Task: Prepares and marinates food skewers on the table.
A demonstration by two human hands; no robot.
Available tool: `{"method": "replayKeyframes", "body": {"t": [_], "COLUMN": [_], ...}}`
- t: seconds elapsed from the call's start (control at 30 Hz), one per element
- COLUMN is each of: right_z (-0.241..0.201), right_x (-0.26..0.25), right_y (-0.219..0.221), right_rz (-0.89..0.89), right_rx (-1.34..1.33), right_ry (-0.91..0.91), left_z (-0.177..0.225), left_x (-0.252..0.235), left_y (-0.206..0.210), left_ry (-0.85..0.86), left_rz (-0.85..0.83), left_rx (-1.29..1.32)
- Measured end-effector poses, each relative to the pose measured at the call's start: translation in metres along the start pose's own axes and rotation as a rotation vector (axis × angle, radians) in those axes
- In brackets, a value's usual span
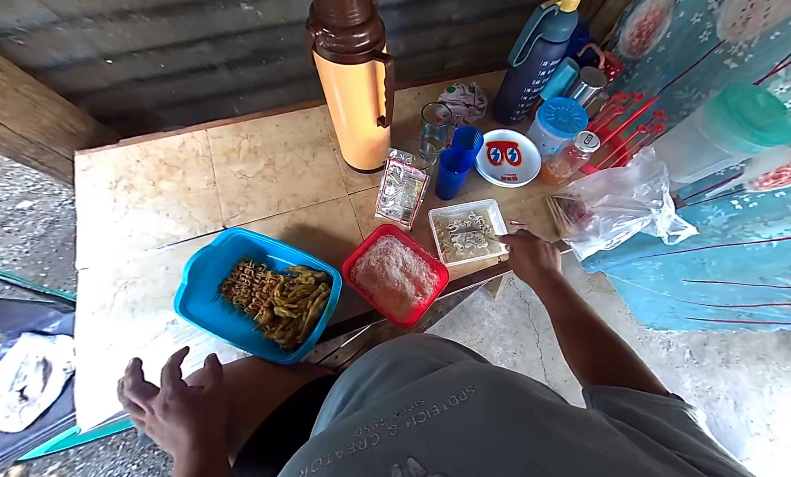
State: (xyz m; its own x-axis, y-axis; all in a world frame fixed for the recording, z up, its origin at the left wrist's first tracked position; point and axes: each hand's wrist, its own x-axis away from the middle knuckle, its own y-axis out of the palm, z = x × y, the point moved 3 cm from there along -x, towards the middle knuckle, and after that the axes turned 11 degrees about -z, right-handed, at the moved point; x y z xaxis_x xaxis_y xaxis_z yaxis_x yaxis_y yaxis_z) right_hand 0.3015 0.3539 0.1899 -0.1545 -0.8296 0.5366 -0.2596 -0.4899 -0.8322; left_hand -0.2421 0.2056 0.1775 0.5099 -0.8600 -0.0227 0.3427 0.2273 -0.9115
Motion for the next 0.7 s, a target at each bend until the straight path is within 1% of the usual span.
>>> {"method": "replayKeyframes", "body": {"t": [0.07, 0.13, 0.3, 0.43, 0.53, 0.6, 0.7], "right_z": [0.010, 0.011, -0.004, -0.022, -0.020, -0.012, 0.006], "right_x": [-0.004, -0.008, -0.003, 0.002, 0.000, 0.000, -0.004], "right_y": [0.004, 0.010, 0.004, 0.014, 0.014, 0.002, -0.014], "right_rz": [0.018, -0.009, 0.041, -0.077, -0.126, -0.088, 0.041], "right_rx": [-0.021, -0.023, 0.013, 0.051, 0.023, -0.003, 0.015], "right_ry": [0.055, 0.069, 0.018, -0.003, -0.027, -0.024, 0.039], "left_z": [-0.001, 0.003, 0.005, 0.008, 0.009, 0.008, 0.009], "left_x": [-0.001, -0.002, -0.005, -0.004, -0.002, -0.002, -0.001], "left_y": [0.000, -0.001, 0.002, 0.001, 0.001, 0.001, 0.001], "left_ry": [0.001, 0.011, 0.010, 0.010, 0.013, 0.014, -0.001], "left_rz": [-0.002, -0.021, -0.037, -0.034, -0.027, -0.022, -0.024], "left_rx": [-0.002, 0.001, -0.005, -0.003, -0.001, -0.003, 0.013]}}
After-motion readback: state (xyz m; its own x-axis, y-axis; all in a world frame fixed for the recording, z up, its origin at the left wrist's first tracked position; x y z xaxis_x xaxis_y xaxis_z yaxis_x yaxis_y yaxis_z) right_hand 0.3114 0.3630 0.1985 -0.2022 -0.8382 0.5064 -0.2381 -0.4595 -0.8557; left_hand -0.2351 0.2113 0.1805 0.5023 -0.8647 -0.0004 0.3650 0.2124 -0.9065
